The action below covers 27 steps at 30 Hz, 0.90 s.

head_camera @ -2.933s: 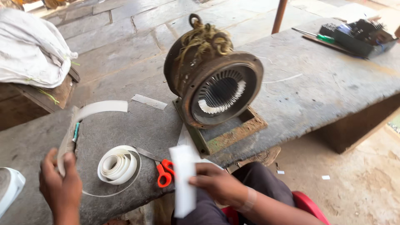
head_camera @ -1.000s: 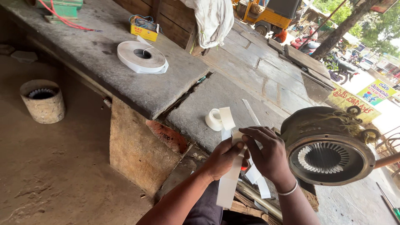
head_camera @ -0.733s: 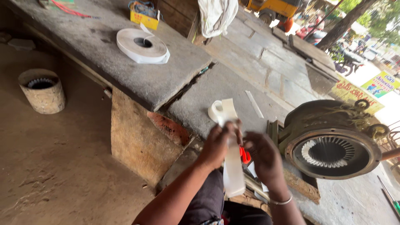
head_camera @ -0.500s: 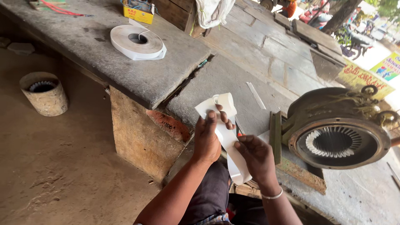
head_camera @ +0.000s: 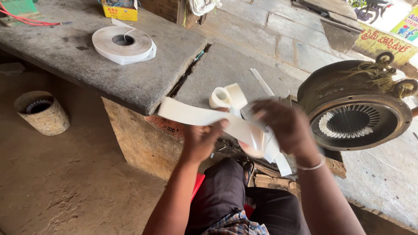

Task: The person cuts strips of white insulating tape using scissors and inserts them into the slots of a motor stator. The person repeatedly cuts tape and places it into the stator slots to insulate the windings.

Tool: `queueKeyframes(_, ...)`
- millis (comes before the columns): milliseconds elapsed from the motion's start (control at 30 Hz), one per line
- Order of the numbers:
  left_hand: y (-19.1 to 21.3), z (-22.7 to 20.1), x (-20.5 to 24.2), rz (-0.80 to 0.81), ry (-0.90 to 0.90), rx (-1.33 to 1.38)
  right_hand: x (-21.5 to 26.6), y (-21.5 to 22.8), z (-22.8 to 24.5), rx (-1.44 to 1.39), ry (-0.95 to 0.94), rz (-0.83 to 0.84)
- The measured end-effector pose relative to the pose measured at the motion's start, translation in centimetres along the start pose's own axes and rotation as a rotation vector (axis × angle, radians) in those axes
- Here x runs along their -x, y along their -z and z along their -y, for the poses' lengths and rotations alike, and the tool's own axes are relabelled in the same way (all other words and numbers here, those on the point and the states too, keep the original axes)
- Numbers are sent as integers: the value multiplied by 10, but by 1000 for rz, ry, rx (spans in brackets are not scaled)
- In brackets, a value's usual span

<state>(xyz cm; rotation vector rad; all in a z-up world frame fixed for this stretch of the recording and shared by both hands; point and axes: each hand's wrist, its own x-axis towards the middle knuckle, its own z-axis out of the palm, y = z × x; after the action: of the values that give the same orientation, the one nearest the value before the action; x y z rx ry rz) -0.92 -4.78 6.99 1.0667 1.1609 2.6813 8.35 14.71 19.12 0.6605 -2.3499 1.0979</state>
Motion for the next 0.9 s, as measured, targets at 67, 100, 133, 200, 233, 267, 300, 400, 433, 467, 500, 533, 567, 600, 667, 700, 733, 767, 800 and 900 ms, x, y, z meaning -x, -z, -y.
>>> queueKeyframes(67,16,-7,-6,-110,-15,76,9,17,-19,198,-325,-239)
queueKeyframes(100,27,-14,-6,-165,24,-27,14,24,-31,298,-483,-358)
queueKeyframes(133,39,-22,-5,-220,63,-130,17,26,-47,583,-406,-95)
queueKeyframes(200,56,-34,-6,-206,78,-193,29,15,-79,765,-525,243)
queueKeyframes(233,61,-37,-8,-196,83,-224,36,2,-94,666,-728,311)
queueKeyframes(267,64,-38,-9,-181,82,-239,41,-8,-108,641,-864,334)
queueKeyframes(300,67,-38,-8,-169,82,-255,46,-17,-121,612,-999,360)
queueKeyframes(400,68,-35,-4,-135,143,-334,49,-32,-151,777,-995,434)
queueKeyframes(433,68,-34,-4,-120,172,-367,48,-33,-158,791,-964,440)
queueKeyframes(467,69,-33,-5,-119,168,-333,46,-31,-163,805,-933,446)
queueKeyframes(500,69,-30,-5,-120,163,-300,45,-27,-166,819,-900,453)
queueKeyframes(533,70,-26,-7,-121,159,-266,47,-20,-165,698,-1034,439)
queueKeyframes(567,71,-23,-9,-127,162,-249,46,-10,-163,574,-1150,438)
queueKeyframes(600,73,-19,-11,-132,166,-233,50,-1,-156,400,-1177,291)
queueKeyframes(667,75,-13,-9,-192,168,-195,52,24,-139,342,-1107,243)
queueKeyframes(700,75,-9,-10,-233,167,-172,56,40,-125,261,-1193,192)
queueKeyframes(733,75,-6,-12,-274,165,-149,56,51,-112,75,-1103,-6)
queueKeyframes(767,74,-3,-13,-323,153,-141,58,65,-96,-110,-1008,-201)
queueKeyframes(800,73,0,-15,-372,140,-132,55,68,-86,-295,-906,-392)
queueKeyframes(900,65,10,-19,-505,120,-85,76,40,-49,53,-584,-489)
